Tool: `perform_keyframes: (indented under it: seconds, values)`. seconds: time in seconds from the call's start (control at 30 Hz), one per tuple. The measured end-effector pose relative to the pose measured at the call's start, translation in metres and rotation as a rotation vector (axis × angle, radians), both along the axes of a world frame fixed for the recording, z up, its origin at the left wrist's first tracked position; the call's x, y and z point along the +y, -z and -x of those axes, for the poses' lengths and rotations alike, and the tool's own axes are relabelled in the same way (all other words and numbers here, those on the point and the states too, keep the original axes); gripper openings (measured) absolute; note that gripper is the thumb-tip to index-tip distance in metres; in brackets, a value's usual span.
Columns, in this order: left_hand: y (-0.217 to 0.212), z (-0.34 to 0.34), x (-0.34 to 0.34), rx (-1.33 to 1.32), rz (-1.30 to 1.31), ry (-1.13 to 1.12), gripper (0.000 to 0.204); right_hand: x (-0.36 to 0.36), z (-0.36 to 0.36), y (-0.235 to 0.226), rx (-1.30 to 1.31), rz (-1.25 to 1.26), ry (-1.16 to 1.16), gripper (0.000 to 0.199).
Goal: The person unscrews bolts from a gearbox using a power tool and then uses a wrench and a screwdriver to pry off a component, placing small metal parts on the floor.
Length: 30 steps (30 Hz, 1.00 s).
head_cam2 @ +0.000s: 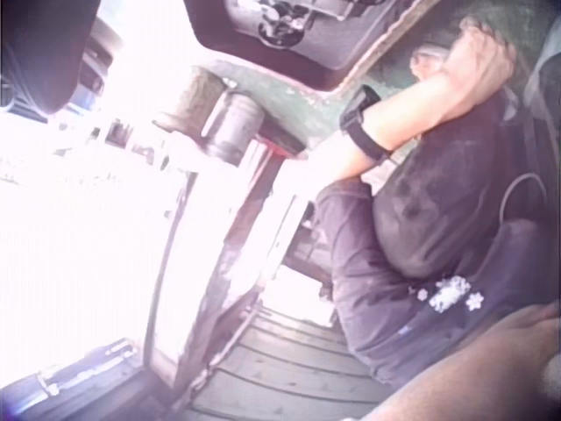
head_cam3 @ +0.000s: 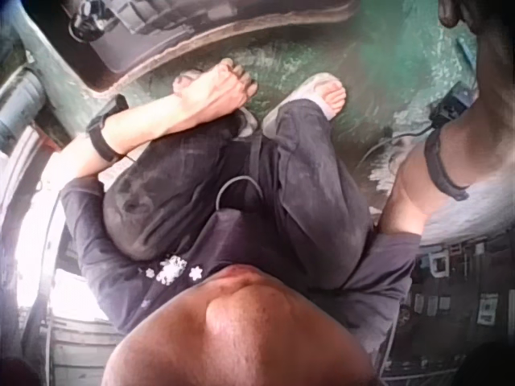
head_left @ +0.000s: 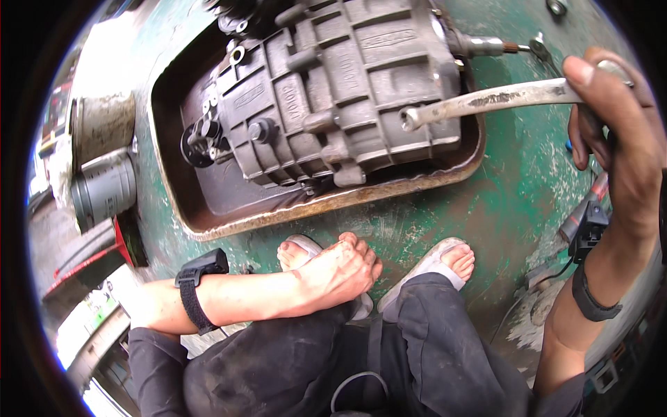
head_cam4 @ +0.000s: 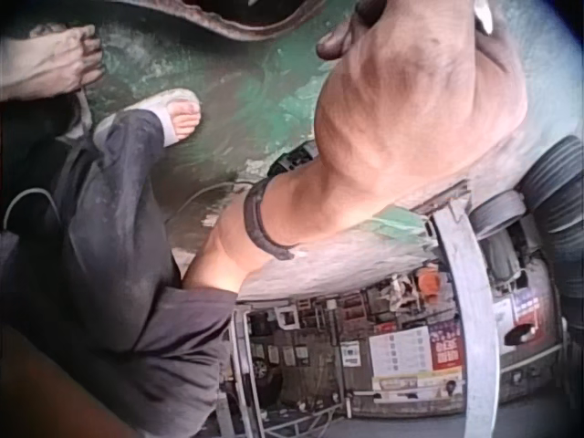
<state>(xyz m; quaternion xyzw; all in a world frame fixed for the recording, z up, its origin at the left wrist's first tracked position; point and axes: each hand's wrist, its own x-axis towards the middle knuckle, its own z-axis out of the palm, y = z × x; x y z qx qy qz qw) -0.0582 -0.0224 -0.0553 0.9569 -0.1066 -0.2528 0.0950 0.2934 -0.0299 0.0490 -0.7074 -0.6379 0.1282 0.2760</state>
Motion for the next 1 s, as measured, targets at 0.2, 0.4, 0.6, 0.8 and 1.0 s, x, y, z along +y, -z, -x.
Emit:
perform_keyframes:
  seconds: [0.2, 0.4, 0.6, 0.8, 1.0]
  values:
    - [-0.006, 0.003, -0.008, -0.149, -0.188, -0.075, 0.018, 0.016, 0.016, -0.011, 0.514, 0.005, 0.139, 0.021]
    - [0.006, 0.007, -0.005, -0.182, -0.071, -0.006, 0.02, 0.029, 0.063, 0.012, 0.903, 0.054, 0.168, 0.027]
    - [0.008, 0.017, -0.017, -0.296, -0.207, -0.14, 0.021, 0.025, 0.07, 0.003, 0.67, -0.044, 0.149, 0.029]
    - [0.014, 0.019, -0.021, -0.274, -0.229, -0.237, 0.023, 0.024, 0.075, 0.004, 0.514, 0.018, 0.188, 0.026]
    - [0.013, 0.023, -0.019, -0.299, -0.248, -0.201, 0.027, 0.021, 0.083, 0.017, 0.378, -0.005, 0.07, 0.021]
